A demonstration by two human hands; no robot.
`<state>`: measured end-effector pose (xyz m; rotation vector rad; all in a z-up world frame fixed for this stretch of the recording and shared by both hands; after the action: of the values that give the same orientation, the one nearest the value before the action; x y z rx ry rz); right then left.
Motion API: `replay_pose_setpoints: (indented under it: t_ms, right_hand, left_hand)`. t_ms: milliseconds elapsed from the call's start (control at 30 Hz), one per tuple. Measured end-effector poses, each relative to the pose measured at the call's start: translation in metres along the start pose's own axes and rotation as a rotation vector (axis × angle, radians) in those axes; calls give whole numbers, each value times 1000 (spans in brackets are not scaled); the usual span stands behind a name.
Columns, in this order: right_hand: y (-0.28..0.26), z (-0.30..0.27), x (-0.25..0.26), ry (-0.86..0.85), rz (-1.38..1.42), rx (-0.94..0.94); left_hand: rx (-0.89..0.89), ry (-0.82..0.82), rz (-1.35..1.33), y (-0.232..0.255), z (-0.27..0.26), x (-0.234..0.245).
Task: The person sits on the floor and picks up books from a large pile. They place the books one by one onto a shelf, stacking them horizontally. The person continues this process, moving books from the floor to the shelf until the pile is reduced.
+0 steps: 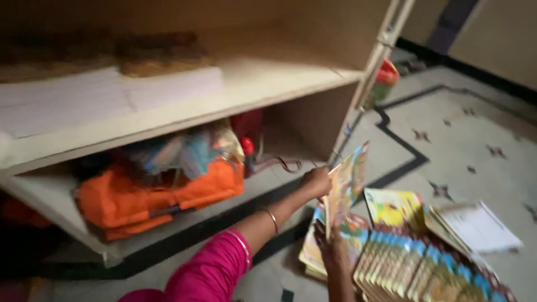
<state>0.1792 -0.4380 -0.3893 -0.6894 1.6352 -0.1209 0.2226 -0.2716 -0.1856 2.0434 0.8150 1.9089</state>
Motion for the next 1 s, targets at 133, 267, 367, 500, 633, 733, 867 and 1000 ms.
replay_pose_setpoints:
  t_ms: [133,267,367,500,633,733,867,1000]
  right_hand:
    - [-42,-14,-92,-90,-240,244]
    - [-93,-78,-233,-201,-1500,1030]
    - [-105,-93,-329,-292,-1432,954]
    - [-92,-59,-412,-604,-971,760]
    - [-34,31,-472,-532,-152,114]
    - [12,84,-506,-497,-202,42]
    - [62,130,-548,-442,-235,32]
    - [91,143,-588,-489,-455,56]
  left_hand:
    - [-77,314,-69,15,-51,133]
    - [-177,537,-276,-1,-83,224]
    - [-197,436,-646,-21,-106,276]
    - [-269,942,-278,-63,-157,366]
    - [-76,1421,48,-117,-230,433]
    - [157,1563,445,-140,-260,443]
    - [99,1448,594,-163,-249,439]
    - [-128,1398,718,-180,-216,425]
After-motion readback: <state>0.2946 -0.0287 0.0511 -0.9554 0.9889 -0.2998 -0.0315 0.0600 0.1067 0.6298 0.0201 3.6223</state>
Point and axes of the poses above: each hand's wrist, its own z-axis towards the middle knuckle, its own x-axis out of the back of the hand, y = z × x, the point moved 3 cm from there along z, towards the middle knuckle, and after that the axes turned 15 degrees about z, right-handed, at the moved point
